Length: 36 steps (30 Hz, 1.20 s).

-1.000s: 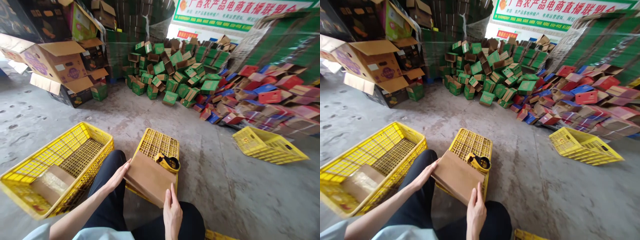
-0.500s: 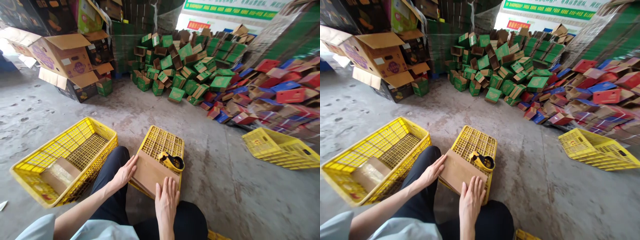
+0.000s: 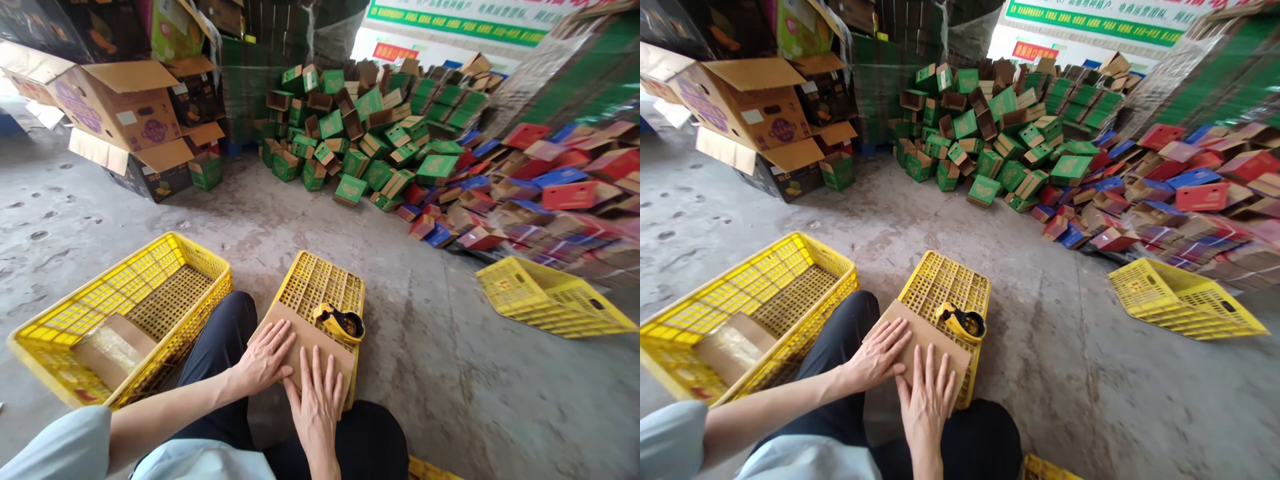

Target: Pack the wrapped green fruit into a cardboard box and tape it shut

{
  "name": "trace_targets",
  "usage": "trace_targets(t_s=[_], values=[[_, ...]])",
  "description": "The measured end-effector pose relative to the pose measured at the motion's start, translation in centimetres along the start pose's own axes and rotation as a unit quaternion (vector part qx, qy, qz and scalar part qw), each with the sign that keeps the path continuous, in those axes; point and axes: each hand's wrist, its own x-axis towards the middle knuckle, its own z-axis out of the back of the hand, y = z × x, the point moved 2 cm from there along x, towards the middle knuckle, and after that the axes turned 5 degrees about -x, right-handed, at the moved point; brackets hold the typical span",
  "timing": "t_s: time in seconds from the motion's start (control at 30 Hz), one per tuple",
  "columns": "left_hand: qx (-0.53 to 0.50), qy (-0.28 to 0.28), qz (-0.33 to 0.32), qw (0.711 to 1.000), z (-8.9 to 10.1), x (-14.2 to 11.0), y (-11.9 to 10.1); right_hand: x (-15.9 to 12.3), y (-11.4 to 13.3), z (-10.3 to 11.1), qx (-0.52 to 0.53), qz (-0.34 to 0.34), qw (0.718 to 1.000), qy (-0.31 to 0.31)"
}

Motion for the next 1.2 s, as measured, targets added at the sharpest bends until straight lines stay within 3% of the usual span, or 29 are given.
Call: trace_targets(t_s=[0.23,0.4,0.53,0.7,0.8,1.0,1.2], values=[[-0.034,0.025,-0.056,0.998,0.3,-0.9,0.6,-0.3,-1.0,-0.3,0.002,0.082,0.996,0.020],[-0.063,0.026,-0.089,0.994,-0.3,-1.0,2.1,-0.6,-1.2,-0.6,0.036,0.107,0.993,-0.023],[-0.094,0.001,-0.102,0.990,-0.5,-1.3,2.2,-0.5,-0.8,0.3,0.067,0.122,0.989,-0.051],[-0.126,-0.022,-0.113,0.985,-0.1,-1.6,1.4,1.4,-0.1,1.8,0.151,0.083,0.985,-0.024],[-0.132,-0.038,-0.110,0.984,0.0,-1.6,1.1,3.7,0.7,1.6,0.178,0.060,0.982,0.010],[-0.125,-0.094,-0.107,0.982,0.5,-1.3,0.6,6.9,3.4,-0.4,0.107,0.160,0.973,0.128],[-0.231,-0.077,-0.018,0.970,2.8,-0.1,1.3,6.6,3.3,-0.5,-0.006,0.108,0.989,0.096]])
